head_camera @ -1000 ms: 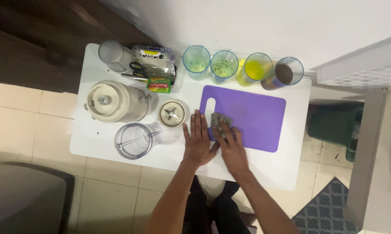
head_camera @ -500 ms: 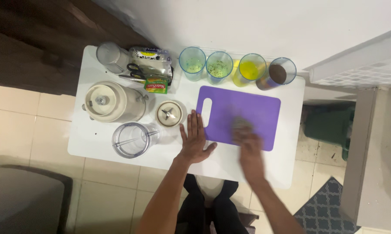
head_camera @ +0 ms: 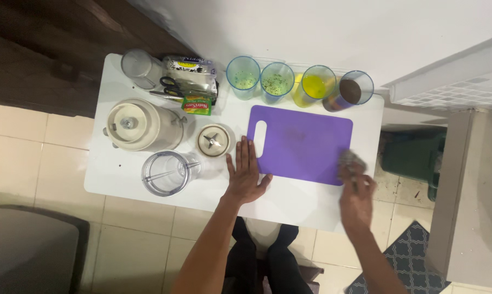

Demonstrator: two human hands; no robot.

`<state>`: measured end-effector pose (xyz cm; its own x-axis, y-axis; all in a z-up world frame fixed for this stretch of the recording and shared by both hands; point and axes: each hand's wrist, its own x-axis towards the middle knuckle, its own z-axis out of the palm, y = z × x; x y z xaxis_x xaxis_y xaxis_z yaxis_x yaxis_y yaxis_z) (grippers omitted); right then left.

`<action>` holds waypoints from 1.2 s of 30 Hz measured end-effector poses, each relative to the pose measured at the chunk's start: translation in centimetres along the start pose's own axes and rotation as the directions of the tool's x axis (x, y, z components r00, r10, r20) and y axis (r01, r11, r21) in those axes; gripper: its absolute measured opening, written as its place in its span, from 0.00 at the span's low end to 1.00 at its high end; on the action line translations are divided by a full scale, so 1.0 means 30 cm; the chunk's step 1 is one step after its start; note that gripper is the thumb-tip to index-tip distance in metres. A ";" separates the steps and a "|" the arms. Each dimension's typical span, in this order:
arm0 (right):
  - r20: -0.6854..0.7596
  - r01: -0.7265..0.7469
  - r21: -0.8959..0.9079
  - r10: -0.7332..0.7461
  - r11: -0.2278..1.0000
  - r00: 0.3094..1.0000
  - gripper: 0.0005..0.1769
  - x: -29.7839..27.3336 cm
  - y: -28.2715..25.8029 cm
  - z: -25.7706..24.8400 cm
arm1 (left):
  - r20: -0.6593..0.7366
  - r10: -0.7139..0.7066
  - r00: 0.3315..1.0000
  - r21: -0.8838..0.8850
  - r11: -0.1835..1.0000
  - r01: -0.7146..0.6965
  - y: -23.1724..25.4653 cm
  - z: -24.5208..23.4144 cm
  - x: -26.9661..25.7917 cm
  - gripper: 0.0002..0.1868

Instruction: The person pours blended liquid from a blender jar into glasses on the table, then carries the jar, blade, and a purple cutting board to a small sink. They rinse the jar and blade under the tap, scrub the cutting board, and wipe the table with a cloth.

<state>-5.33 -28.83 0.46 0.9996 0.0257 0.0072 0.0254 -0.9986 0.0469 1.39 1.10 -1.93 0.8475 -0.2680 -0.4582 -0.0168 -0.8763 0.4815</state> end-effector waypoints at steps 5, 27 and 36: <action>-0.058 -0.224 0.343 0.258 0.912 0.964 0.31 0.010 0.048 -0.037 | -0.042 -0.005 0.999 -0.006 1.000 0.004 0.006 0.005 -0.007 0.59; 0.035 -0.081 0.279 0.074 0.957 0.997 0.41 0.480 0.186 0.004 | -0.248 0.040 0.968 -0.045 0.998 -0.052 0.002 0.051 -0.015 0.51; -0.334 0.065 0.563 0.154 0.824 0.930 0.30 0.309 -0.007 -0.195 | -0.498 0.157 0.853 -0.197 0.937 -0.288 0.015 -0.034 -0.152 0.44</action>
<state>3.90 -28.10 6.38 0.9306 -0.1147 0.3477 0.0909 -0.8476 -0.5228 -1.94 2.33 1.14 0.9843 -0.1670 0.0574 -0.1554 -0.6649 0.7306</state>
